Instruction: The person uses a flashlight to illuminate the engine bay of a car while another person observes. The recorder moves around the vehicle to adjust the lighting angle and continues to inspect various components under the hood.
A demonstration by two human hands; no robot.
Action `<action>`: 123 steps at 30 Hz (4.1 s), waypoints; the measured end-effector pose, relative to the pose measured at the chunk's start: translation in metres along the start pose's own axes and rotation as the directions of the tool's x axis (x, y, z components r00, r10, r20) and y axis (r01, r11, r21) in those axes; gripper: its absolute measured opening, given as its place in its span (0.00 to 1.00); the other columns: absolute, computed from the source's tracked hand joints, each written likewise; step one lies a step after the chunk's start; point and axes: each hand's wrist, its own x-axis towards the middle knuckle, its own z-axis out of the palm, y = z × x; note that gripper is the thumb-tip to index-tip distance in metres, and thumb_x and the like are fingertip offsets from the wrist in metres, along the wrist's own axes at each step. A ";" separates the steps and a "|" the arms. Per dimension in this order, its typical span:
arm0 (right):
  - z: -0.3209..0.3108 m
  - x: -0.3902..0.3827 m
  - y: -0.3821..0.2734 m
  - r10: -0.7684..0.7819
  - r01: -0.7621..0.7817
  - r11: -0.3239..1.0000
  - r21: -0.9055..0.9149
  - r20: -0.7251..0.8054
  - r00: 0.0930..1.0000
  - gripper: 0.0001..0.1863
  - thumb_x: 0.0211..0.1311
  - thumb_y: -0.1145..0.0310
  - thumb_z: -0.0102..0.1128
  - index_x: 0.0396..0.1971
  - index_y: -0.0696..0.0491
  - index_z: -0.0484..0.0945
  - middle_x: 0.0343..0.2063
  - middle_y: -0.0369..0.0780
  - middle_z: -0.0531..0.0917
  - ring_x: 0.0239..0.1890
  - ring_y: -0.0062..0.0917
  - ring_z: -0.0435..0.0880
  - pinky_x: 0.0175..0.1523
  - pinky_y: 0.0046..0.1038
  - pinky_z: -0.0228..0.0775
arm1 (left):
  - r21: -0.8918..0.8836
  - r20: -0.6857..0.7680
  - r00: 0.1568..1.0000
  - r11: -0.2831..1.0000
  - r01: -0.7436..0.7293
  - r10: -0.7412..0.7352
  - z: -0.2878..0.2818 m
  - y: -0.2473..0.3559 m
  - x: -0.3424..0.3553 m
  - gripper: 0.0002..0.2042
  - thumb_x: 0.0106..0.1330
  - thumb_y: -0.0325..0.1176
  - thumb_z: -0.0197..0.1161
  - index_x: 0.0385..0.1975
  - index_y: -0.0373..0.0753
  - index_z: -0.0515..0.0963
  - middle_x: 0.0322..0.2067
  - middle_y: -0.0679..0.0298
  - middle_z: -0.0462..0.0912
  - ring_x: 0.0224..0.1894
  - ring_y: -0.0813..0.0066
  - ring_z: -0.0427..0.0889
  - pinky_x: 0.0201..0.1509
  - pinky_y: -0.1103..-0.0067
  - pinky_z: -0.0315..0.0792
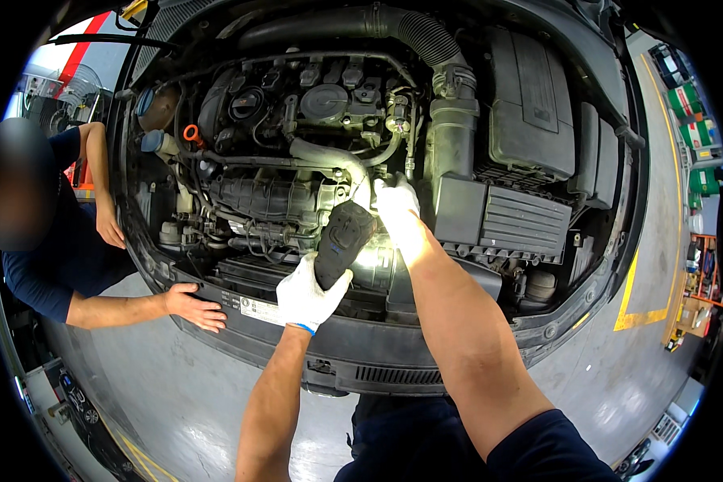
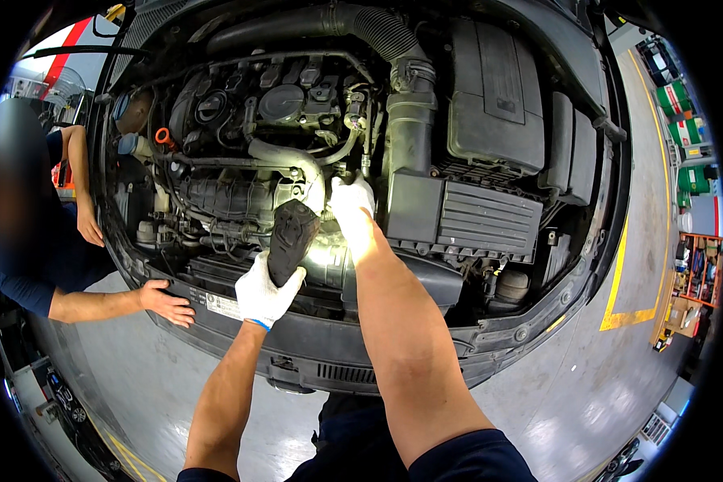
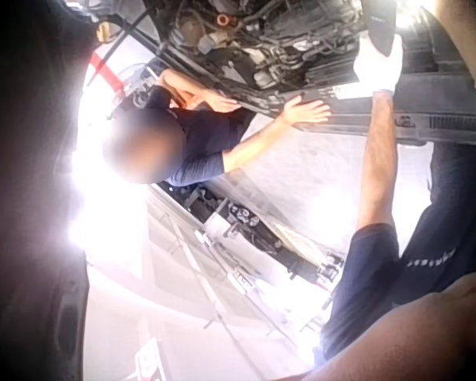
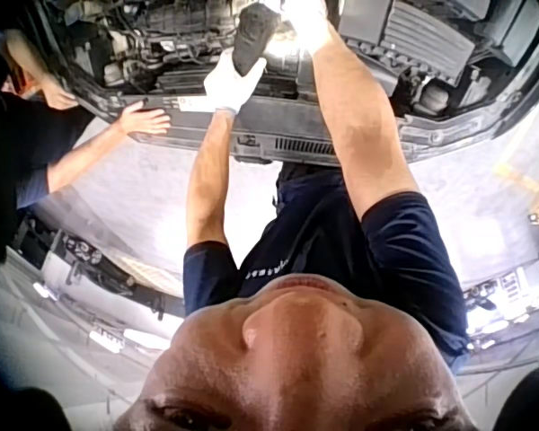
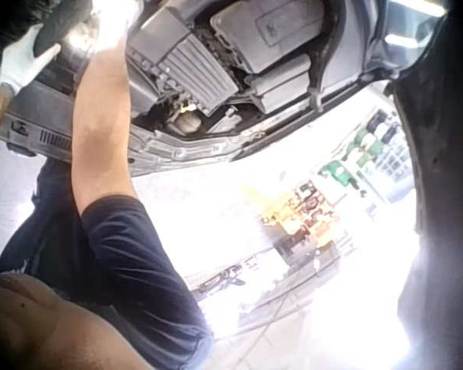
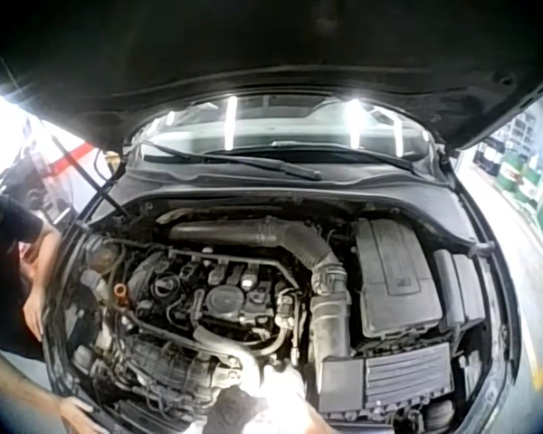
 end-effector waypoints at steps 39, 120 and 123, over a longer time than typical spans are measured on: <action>0.005 0.009 0.004 -0.052 0.048 0.994 -0.095 -0.047 0.998 0.41 0.67 0.48 0.62 0.75 0.53 0.66 0.67 0.54 0.77 0.70 0.45 0.76 0.72 0.39 0.71 | -0.002 0.033 0.999 1.000 -0.002 0.002 -0.002 0.002 0.001 0.33 0.54 0.51 0.81 0.53 0.35 0.80 0.35 0.50 0.89 0.37 0.52 0.91 0.44 0.68 0.83; -0.002 0.004 -0.002 0.065 -0.063 0.997 -0.038 0.053 0.996 0.40 0.68 0.46 0.61 0.76 0.48 0.66 0.66 0.49 0.79 0.68 0.42 0.79 0.71 0.38 0.72 | -0.011 0.007 1.000 1.000 0.011 -0.011 0.002 0.000 0.000 0.30 0.54 0.47 0.81 0.53 0.36 0.79 0.35 0.49 0.90 0.36 0.51 0.91 0.43 0.68 0.83; -0.003 0.003 -0.002 0.077 -0.076 0.997 -0.028 0.055 0.996 0.40 0.68 0.47 0.61 0.76 0.48 0.65 0.67 0.49 0.79 0.68 0.42 0.79 0.71 0.38 0.72 | -0.011 0.018 1.000 1.000 0.019 -0.019 0.002 0.001 0.001 0.31 0.55 0.48 0.81 0.53 0.35 0.79 0.35 0.49 0.90 0.36 0.52 0.91 0.43 0.68 0.83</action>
